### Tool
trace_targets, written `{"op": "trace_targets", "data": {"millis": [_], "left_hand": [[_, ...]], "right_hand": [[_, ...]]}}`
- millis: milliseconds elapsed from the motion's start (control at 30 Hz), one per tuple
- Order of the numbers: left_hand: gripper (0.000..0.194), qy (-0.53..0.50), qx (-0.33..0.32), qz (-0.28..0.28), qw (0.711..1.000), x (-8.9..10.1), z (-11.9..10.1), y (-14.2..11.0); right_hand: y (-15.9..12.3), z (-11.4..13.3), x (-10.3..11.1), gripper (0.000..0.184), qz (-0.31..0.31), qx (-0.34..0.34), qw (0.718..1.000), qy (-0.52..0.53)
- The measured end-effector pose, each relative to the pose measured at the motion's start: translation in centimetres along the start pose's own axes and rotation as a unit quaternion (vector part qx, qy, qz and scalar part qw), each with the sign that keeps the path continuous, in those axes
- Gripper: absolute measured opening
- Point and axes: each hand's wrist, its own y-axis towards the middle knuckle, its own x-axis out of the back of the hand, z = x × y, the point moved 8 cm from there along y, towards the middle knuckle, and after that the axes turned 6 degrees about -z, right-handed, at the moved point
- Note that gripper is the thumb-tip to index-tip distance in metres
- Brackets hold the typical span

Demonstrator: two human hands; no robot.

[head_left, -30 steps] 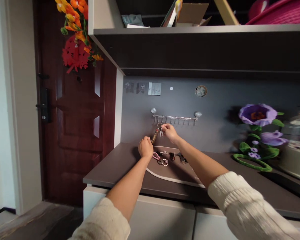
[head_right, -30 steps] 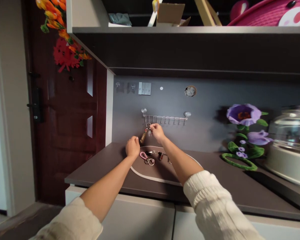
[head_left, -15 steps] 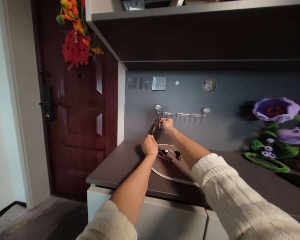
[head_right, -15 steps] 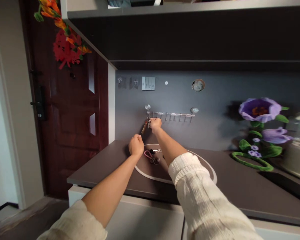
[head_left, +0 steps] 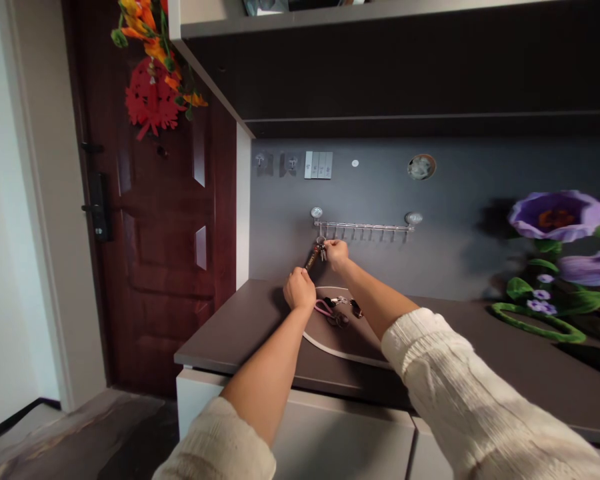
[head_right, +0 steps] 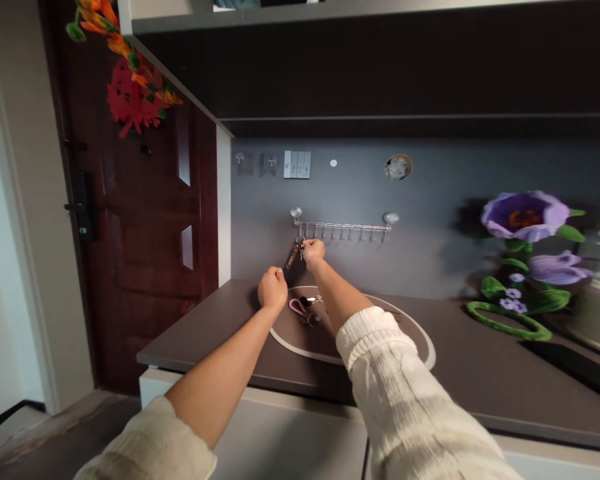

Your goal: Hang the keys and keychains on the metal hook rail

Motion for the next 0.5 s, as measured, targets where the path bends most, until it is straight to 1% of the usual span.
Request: {"op": "trace_targets", "data": {"millis": [167, 267, 367, 433, 500], "left_hand": [[0.027, 0.027, -0.006, 0.005, 1.000, 0.2, 0.1, 0.0], [0.024, 0.008, -0.027, 0.020, 0.999, -0.2, 0.1, 0.1], [0.019, -0.056, -0.067, 0.069, 0.994, -1.2, -0.4, 0.1], [0.014, -0.109, -0.078, 0.125, 0.983, -2.1, -0.6, -0.3], [0.010, -0.163, -0.083, 0.190, 0.965, -2.8, -1.1, -1.0]], "right_hand": [[-0.4, 0.8, 1.0, 0.014, 0.018, 0.002, 1.000, -0.001], [-1.1, 1.7, 2.3, 0.011, 0.030, 0.000, 0.999, 0.024], [-2.7, 2.4, 3.6, 0.009, 0.076, -0.012, 0.994, 0.075], [-4.2, 2.5, 4.6, 0.008, 0.115, -0.022, 0.987, 0.107], [-5.9, 2.0, 5.6, 0.006, 0.154, -0.043, 0.979, 0.124]]}}
